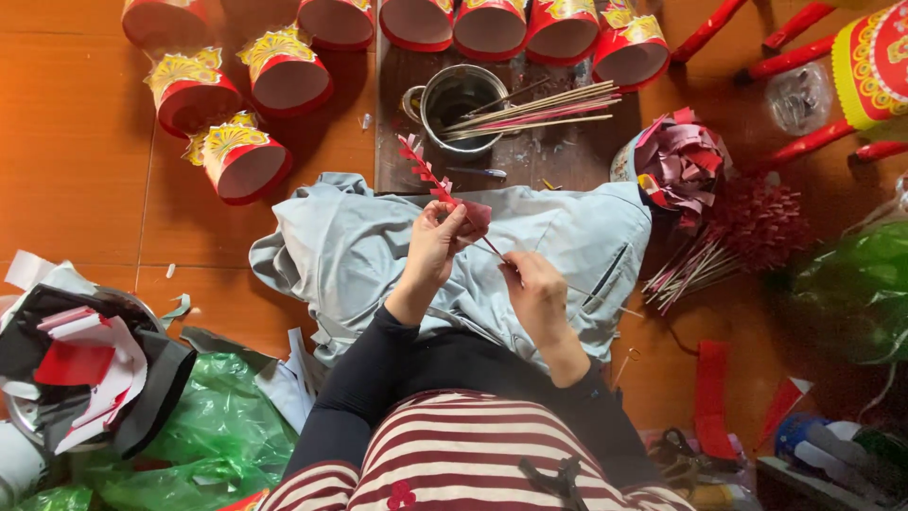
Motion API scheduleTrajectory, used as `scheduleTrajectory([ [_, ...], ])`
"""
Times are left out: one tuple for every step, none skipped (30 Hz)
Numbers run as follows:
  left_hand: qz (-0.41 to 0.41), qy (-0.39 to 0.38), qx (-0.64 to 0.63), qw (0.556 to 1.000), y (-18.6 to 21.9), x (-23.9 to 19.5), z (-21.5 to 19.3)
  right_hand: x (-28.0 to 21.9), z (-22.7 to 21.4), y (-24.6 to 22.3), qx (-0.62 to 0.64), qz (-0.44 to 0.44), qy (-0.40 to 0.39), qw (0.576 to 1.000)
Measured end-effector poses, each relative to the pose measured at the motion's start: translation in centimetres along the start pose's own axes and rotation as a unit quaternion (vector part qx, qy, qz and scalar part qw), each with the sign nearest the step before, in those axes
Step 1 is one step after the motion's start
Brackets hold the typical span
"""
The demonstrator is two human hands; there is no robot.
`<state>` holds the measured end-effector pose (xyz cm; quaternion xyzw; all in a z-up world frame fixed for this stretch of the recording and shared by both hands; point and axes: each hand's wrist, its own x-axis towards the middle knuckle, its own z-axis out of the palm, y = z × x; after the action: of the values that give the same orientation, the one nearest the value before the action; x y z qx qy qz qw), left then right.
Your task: Assembling festive red paper decorations by gluing paper components onto wooden sticks.
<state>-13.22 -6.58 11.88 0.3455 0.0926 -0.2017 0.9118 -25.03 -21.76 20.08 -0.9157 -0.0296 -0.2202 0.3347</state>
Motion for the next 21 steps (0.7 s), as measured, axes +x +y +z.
scheduleTrajectory([
  [-0.001,-0.002,0.001,1.000,0.3,-0.3,0.5,-0.2,-0.3,0.1,-0.001,0.001,0.002,1.000],
  [-0.003,-0.018,0.019,1.000,0.7,-0.5,1.1,-0.4,-0.5,0.3,-0.012,-0.005,0.008,1.000],
  [-0.008,-0.032,0.037,0.999,1.0,-0.9,1.5,-0.6,-0.7,0.3,-0.021,-0.008,0.013,1.000],
  [-0.011,-0.032,0.038,0.999,1.1,-1.0,1.7,-0.7,-1.0,0.4,-0.022,-0.005,0.013,1.000],
  [-0.012,-0.041,0.061,0.997,1.1,-1.1,2.0,-0.8,-1.3,0.5,-0.012,0.009,-0.002,1.000],
  [-0.014,-0.049,0.084,0.995,1.2,-1.2,2.2,-0.9,-1.6,0.6,-0.002,0.022,-0.017,1.000],
  [-0.017,-0.050,0.085,0.995,0.9,-1.2,2.2,-0.7,-2.0,0.2,-0.002,0.025,-0.016,1.000],
  [-0.010,-0.045,0.081,0.996,0.6,-1.1,2.3,-0.5,-2.5,-0.2,0.009,0.031,-0.021,0.999],
  [-0.003,-0.040,0.076,0.996,0.3,-1.0,2.3,-0.2,-2.9,-0.6,0.021,0.037,-0.026,0.999],
  [-0.004,-0.041,0.077,0.996,0.3,-1.1,2.6,-0.3,-3.0,-0.5,0.020,0.038,-0.025,0.999],
  [-0.011,-0.042,0.089,0.995,0.3,-1.2,2.8,-0.4,-3.0,-0.4,0.005,0.030,-0.015,0.999],
  [-0.017,-0.044,0.101,0.994,0.3,-1.4,3.0,-0.5,-3.1,-0.3,-0.009,0.022,-0.005,1.000],
  [-0.019,-0.044,0.102,0.994,0.2,-1.4,3.0,-0.8,-3.1,0.1,-0.009,0.023,-0.005,1.000],
  [-0.022,-0.053,0.102,0.993,0.2,-1.4,3.1,-1.0,-3.1,0.5,-0.006,0.031,-0.008,0.999],
  [-0.026,-0.061,0.103,0.992,0.1,-1.3,3.1,-1.2,-3.0,0.8,-0.003,0.038,-0.012,0.999],
  [-0.027,-0.060,0.104,0.992,0.1,-1.3,3.1,-1.1,-3.1,0.8,-0.002,0.040,-0.013,0.999],
  [-0.023,-0.063,0.100,0.993,0.1,-1.3,3.1,-1.0,-3.3,0.7,0.015,0.048,-0.022,0.999],
  [-0.018,-0.065,0.097,0.993,0.1,-1.4,3.1,-1.0,-3.4,0.5,0.031,0.056,-0.031,0.997],
  [-0.019,-0.065,0.097,0.993,0.1,-1.4,3.2,-0.9,-3.5,0.4,0.031,0.057,-0.031,0.997],
  [-0.020,-0.062,0.095,0.993,0.1,-1.3,3.3,-0.8,-3.5,0.2,0.028,0.054,-0.025,0.998],
  [-0.021,-0.060,0.094,0.994,0.1,-1.3,3.4,-0.6,-3.6,0.0,0.023,0.050,-0.018,0.998],
])
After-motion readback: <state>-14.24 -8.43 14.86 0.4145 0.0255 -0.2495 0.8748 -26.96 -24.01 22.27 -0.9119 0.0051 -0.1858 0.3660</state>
